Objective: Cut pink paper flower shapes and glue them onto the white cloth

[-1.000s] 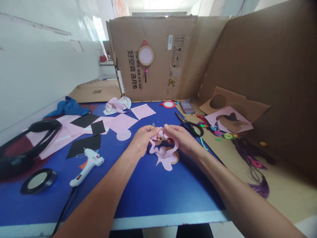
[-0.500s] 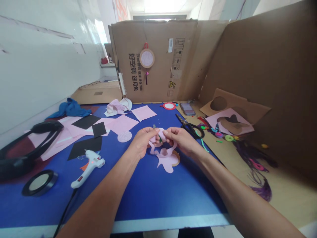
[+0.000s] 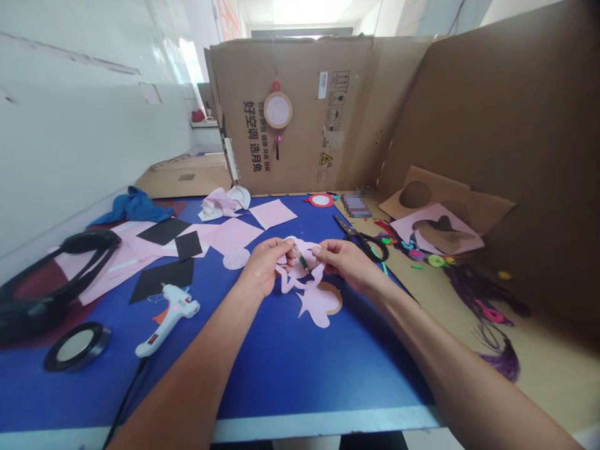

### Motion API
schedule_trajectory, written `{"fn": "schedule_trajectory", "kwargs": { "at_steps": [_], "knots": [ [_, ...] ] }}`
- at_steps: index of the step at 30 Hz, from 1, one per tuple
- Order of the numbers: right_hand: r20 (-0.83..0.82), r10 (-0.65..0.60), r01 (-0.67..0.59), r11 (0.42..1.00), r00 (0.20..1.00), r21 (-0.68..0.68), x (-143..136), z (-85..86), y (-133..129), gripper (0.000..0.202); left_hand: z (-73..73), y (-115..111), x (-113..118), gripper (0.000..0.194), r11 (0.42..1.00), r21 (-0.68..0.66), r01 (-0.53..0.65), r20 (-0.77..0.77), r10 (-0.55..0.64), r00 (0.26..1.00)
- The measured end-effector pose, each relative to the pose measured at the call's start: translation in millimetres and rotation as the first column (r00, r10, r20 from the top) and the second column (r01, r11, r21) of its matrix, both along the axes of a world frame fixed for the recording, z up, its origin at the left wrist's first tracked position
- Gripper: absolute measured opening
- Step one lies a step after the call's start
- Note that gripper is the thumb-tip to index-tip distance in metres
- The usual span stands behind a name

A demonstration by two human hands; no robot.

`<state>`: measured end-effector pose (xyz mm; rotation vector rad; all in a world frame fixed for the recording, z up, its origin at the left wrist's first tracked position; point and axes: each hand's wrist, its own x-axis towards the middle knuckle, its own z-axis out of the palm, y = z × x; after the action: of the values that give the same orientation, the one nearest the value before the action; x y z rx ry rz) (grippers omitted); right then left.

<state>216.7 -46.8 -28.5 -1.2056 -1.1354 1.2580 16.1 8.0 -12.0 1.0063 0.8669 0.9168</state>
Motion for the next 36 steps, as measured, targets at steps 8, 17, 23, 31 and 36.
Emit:
{"fn": "schedule_trajectory", "kwargs": {
  "at_steps": [8,17,23,31,36],
  "knots": [
    [0.038,-0.043,0.042,0.999,0.998,0.033,-2.3,4.8,-1.9,0.056,-1.2,0.5,1.6,0.036,0.999,-0.003,-0.035,0.030,0.035,0.999],
    [0.146,-0.395,0.345,0.896,0.907,0.280,12.1,17.4,-2.9,0.042,0.8,6.7,0.2,0.022,0.974,-0.039,-0.222,0.075,0.225,0.972],
    [0.417,-0.656,0.222,0.666,0.629,0.713,2.5,15.3,-15.0,0.019,4.6,-6.2,7.3,0.040,0.970,-0.242,0.035,0.166,0.006,0.986],
    [0.715,-0.583,-0.321,0.641,0.387,0.697,-11.3,-1.4,-20.1,0.022,5.0,-3.0,5.3,0.032,0.912,-0.365,0.189,0.336,-0.061,0.940],
    [0.735,-0.513,-0.434,0.595,0.442,0.676,-14.8,1.1,-22.2,0.026,3.8,-1.9,8.4,0.030,0.920,-0.383,0.084,0.307,0.041,0.951]
  ]
}}
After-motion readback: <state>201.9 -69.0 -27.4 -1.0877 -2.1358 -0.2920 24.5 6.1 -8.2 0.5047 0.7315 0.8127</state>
